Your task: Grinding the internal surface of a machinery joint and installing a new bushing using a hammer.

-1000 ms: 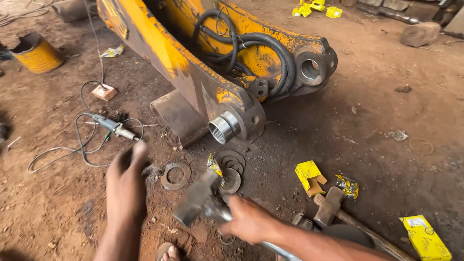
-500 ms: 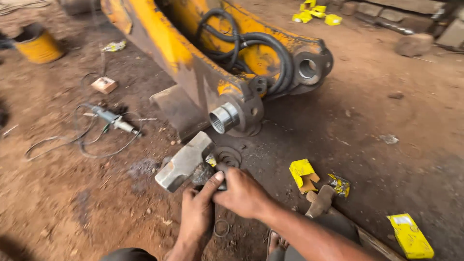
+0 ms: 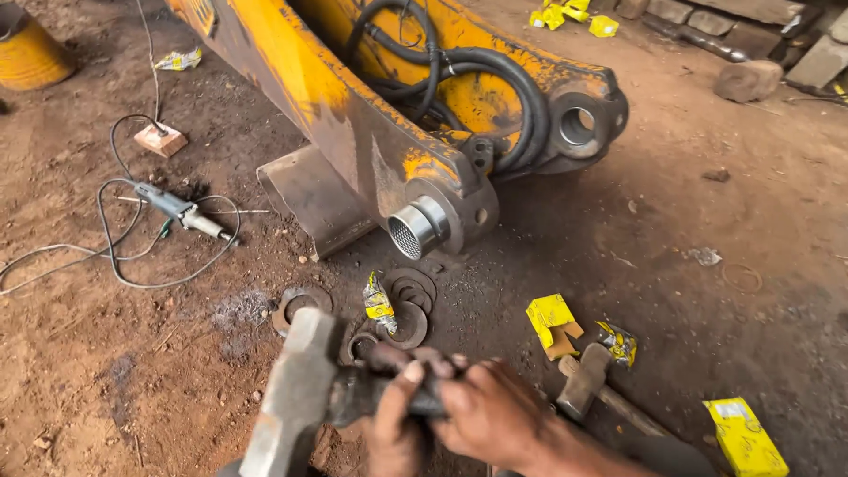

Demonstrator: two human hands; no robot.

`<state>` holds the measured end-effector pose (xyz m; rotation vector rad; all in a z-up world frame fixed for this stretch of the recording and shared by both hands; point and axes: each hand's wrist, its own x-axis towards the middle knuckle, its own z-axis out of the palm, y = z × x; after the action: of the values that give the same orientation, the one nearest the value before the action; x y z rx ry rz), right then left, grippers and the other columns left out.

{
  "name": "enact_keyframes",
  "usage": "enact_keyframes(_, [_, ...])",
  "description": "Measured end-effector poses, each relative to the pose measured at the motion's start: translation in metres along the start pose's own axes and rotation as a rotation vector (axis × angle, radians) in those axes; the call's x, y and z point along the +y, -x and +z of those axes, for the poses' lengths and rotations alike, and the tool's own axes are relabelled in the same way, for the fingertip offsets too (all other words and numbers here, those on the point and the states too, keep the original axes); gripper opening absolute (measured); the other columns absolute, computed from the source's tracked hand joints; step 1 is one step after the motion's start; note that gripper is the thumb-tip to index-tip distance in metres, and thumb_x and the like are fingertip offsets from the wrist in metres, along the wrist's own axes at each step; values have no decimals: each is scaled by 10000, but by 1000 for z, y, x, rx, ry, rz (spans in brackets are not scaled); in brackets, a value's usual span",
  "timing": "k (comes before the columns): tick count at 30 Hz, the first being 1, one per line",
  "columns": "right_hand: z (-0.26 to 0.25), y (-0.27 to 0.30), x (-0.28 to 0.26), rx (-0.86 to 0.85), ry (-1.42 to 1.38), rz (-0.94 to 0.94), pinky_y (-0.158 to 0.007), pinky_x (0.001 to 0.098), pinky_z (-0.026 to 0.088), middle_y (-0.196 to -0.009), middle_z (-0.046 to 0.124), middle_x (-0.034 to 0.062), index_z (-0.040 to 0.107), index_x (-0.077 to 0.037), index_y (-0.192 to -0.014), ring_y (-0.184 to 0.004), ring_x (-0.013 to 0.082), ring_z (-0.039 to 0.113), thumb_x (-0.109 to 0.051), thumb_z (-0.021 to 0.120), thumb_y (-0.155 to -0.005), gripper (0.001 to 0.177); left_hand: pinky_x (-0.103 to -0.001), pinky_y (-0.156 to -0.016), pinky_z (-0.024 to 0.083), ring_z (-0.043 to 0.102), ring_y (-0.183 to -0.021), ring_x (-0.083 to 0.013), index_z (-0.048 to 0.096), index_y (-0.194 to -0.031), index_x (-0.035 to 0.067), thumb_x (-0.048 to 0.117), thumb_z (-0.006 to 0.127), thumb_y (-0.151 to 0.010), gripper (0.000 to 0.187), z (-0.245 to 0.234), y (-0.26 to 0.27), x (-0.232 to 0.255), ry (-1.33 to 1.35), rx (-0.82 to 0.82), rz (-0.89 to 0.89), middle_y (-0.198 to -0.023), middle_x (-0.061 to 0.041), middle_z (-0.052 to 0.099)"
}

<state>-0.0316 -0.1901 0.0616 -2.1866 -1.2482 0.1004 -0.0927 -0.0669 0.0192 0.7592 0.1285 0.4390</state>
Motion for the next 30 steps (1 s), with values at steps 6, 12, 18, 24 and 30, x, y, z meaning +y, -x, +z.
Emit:
enact_keyframes(6, [-2,-13,0,-50,114,628,-685,536,592,-839,713,241,679,-11,-979,-779,434,715,-105,678,-761,237,-459,-758,534,655,-756,-279,704,-1020,-77,215,620,-910,323,16,-48,-21,-253,325,-276,-816,-155,708])
enact_keyframes(12, [2,-23,-20,-180,138,323,-673,536,598,-820,715,239,626,19,-1114,-736,437,714,-120,643,-781,362,-467,-838,546,666,-798,-304,600,-932,11,206,603,-904,197,-13,-20,-7,264,287,-193,-801,-136,666])
enact_keyframes(18, [-4,-11,-30,-321,254,-70,-613,560,577,-778,728,176,662,-63,-1107,-659,396,712,-196,629,-849,292,-522,-944,525,684,-965,-394,587,-983,19,207,585,-941,193,-32,8,-14,375,238,-13,-934,-222,689])
enact_keyframes(24, [-44,-2,29,-163,323,539,-683,521,598,-783,725,200,720,-63,-836,-747,385,727,-229,711,-749,188,-455,-715,549,686,-729,-327,722,-930,-71,264,691,-926,337,67,-50,-45,-313,467,-279,-804,-205,705])
enact_keyframes(30, [-42,-5,-52,-360,333,275,-682,541,592,-825,732,158,708,-143,-1054,-742,380,730,-222,648,-790,282,-494,-779,588,702,-762,-358,632,-976,-30,204,622,-859,262,58,23,27,326,529,-136,-838,-202,688])
